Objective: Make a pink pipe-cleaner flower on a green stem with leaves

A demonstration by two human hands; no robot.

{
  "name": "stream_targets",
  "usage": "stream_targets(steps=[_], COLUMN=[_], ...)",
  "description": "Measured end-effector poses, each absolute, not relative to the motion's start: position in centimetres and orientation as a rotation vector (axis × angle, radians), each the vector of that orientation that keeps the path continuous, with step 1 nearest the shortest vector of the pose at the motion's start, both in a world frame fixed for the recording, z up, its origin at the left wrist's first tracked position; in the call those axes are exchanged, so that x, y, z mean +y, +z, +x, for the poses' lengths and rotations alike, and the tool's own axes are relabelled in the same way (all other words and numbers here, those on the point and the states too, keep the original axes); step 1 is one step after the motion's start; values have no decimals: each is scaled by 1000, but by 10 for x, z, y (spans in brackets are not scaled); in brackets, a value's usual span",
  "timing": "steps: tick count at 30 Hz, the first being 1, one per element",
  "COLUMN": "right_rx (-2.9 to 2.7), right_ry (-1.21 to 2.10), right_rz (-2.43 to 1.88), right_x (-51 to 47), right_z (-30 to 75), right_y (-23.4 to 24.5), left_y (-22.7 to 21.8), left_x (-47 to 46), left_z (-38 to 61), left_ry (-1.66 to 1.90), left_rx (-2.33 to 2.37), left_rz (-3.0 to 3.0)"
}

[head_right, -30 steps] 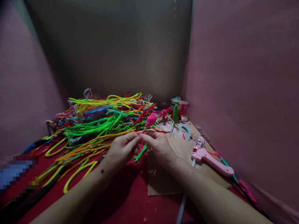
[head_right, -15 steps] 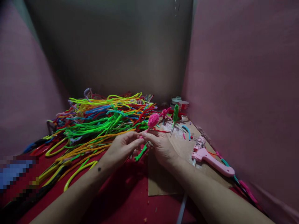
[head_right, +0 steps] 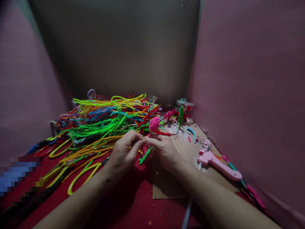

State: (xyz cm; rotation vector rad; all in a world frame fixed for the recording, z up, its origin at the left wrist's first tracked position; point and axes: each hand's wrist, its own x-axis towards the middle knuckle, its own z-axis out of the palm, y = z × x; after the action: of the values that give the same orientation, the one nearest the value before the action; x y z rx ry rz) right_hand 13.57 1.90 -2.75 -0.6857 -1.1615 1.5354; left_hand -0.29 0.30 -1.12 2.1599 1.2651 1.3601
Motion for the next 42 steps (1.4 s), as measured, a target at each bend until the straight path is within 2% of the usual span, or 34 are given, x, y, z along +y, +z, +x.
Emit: stream_targets(steps=[8, 12, 21, 42], right_rx=[-1093, -1141, -1210, -1225], right_ry=[1597, 1543, 1496, 1542], right_rz=[-660, -652, -675, -622], right_x=[18, 18, 22, 24], right_z=[135, 136, 138, 138], right_y=[-22, -22, -30, -33], left_y=[2, 3, -9, -12], left_x=[7, 4, 5, 6], left_z=[-8, -6, -6, -3], left_ry=[1377, 1269, 1302, 1271], left_rx=[1310, 1263, 1365, 1388], left_rz=[1699, 1799, 2216, 2086])
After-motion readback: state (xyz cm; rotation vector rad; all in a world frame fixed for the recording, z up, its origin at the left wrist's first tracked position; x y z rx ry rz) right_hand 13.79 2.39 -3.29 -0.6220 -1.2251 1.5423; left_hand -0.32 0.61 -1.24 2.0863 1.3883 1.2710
